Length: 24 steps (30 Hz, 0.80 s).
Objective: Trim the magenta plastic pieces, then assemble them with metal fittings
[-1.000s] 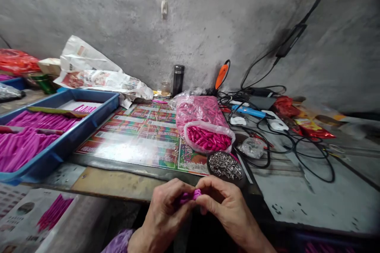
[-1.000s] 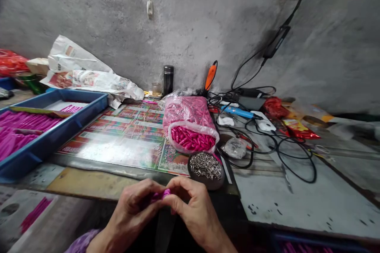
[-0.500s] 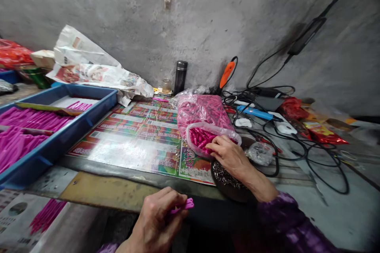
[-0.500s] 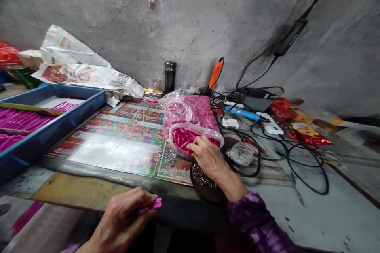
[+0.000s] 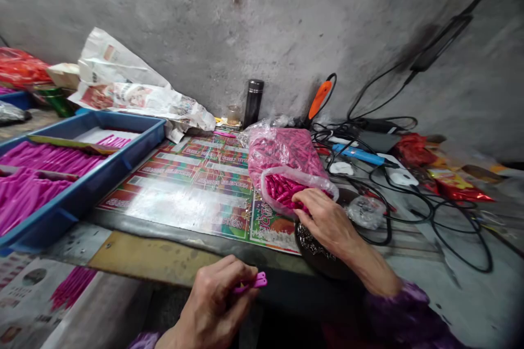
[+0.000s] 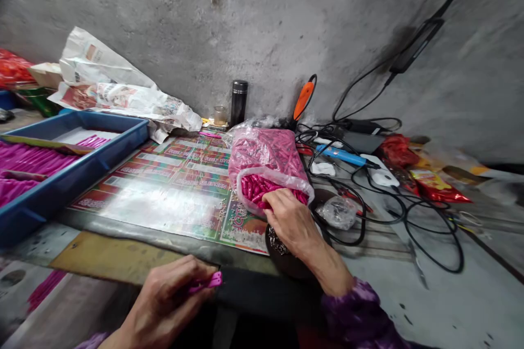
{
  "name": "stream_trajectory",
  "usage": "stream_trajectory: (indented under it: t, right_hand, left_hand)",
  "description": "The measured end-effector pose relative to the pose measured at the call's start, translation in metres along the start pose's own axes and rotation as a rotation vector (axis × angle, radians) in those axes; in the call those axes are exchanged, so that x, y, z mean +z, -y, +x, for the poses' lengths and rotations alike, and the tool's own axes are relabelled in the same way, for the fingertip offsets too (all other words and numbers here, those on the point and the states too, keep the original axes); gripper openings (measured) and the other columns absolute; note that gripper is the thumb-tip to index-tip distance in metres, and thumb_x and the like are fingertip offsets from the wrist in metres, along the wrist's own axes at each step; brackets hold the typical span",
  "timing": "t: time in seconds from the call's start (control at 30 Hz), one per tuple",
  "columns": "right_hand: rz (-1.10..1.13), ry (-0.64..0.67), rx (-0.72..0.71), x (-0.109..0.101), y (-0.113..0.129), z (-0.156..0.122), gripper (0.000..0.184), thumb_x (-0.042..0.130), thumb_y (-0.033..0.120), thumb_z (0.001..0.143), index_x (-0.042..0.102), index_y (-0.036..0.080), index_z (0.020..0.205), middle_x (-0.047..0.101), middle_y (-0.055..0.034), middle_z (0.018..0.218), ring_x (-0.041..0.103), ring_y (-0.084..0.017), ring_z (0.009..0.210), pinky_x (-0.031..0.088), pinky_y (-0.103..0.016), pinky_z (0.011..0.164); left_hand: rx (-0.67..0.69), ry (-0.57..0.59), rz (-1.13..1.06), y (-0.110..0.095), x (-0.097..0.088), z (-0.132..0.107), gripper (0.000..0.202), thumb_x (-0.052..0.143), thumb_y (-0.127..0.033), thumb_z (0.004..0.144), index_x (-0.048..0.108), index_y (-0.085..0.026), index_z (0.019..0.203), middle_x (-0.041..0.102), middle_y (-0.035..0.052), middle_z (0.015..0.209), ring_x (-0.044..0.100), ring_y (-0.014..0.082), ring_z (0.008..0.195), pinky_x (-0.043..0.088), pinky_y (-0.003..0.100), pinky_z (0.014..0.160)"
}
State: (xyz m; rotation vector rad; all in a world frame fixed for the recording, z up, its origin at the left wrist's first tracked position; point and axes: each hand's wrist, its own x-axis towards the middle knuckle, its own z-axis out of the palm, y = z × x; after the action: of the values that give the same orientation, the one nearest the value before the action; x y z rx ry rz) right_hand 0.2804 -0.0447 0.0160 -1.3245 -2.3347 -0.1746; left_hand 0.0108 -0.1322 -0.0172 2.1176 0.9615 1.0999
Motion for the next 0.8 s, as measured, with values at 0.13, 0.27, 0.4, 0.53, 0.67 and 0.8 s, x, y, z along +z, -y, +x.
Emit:
stream_trajectory:
  t: [0.13,0.27,0.4,0.53,0.67,0.8]
  right_hand:
    - [0.131,-0.064,0.045,-0.021,0.042,-0.028,0.012,0.048,0.017,0.096,0.060,0.020,0.098,0.069,-0.0050,0.093,0.066,-0.020,0.084,0.053,-0.032,0.077]
    - [0.468,-0.121,0.244,-0.033,0.087,-0.060,0.008,0.059,0.020,0.092,0.065,0.024,0.093,0.071,0.0000,0.087,0.068,-0.016,0.076,0.056,-0.024,0.072]
    - [0.636,-0.139,0.398,-0.033,0.114,-0.086,0.006,0.066,0.022,0.087,0.071,0.025,0.089,0.073,0.0023,0.083,0.069,-0.015,0.071,0.058,-0.020,0.068]
    - [0.680,-0.179,0.450,-0.031,0.125,-0.101,0.007,0.068,0.022,0.085,0.074,0.025,0.087,0.074,0.0021,0.084,0.071,-0.015,0.072,0.057,-0.018,0.066]
    - [0.695,-0.204,0.467,-0.030,0.130,-0.112,0.007,0.070,0.021,0.085,0.074,0.025,0.088,0.075,0.0020,0.086,0.071,-0.015,0.074,0.056,-0.017,0.066]
    - [0.720,-0.206,0.493,-0.026,0.132,-0.122,0.008,0.071,0.021,0.085,0.075,0.025,0.091,0.075,0.0015,0.086,0.071,-0.015,0.075,0.057,-0.018,0.068]
  left_hand:
    - [-0.018,-0.001,-0.007,-0.009,-0.004,-0.004,0.011,0.060,-0.019,0.094,0.067,-0.017,0.086,0.064,0.0006,0.070,0.060,0.0096,0.059,0.043,0.017,0.056]
    - [0.002,-0.003,0.004,-0.020,-0.006,-0.011,0.007,0.063,-0.017,0.092,0.068,-0.018,0.088,0.063,-0.0005,0.068,0.059,0.0094,0.058,0.041,0.017,0.054]
    - [-0.010,0.031,-0.035,-0.027,-0.003,-0.020,0.008,0.063,-0.013,0.092,0.069,-0.018,0.092,0.065,0.0004,0.074,0.060,0.0091,0.061,0.042,0.017,0.057]
    - [-0.010,0.057,-0.050,-0.029,0.005,-0.030,0.007,0.062,-0.014,0.091,0.069,-0.017,0.093,0.064,0.0011,0.073,0.059,0.0095,0.059,0.041,0.018,0.055]
    - [-0.022,0.087,-0.076,-0.030,0.012,-0.038,0.008,0.063,-0.015,0.091,0.070,-0.016,0.094,0.067,0.0028,0.076,0.060,0.0103,0.062,0.041,0.019,0.057]
    - [-0.025,0.102,-0.077,-0.032,0.015,-0.041,0.009,0.063,-0.014,0.090,0.071,-0.015,0.094,0.068,0.0036,0.078,0.062,0.0104,0.063,0.043,0.018,0.058]
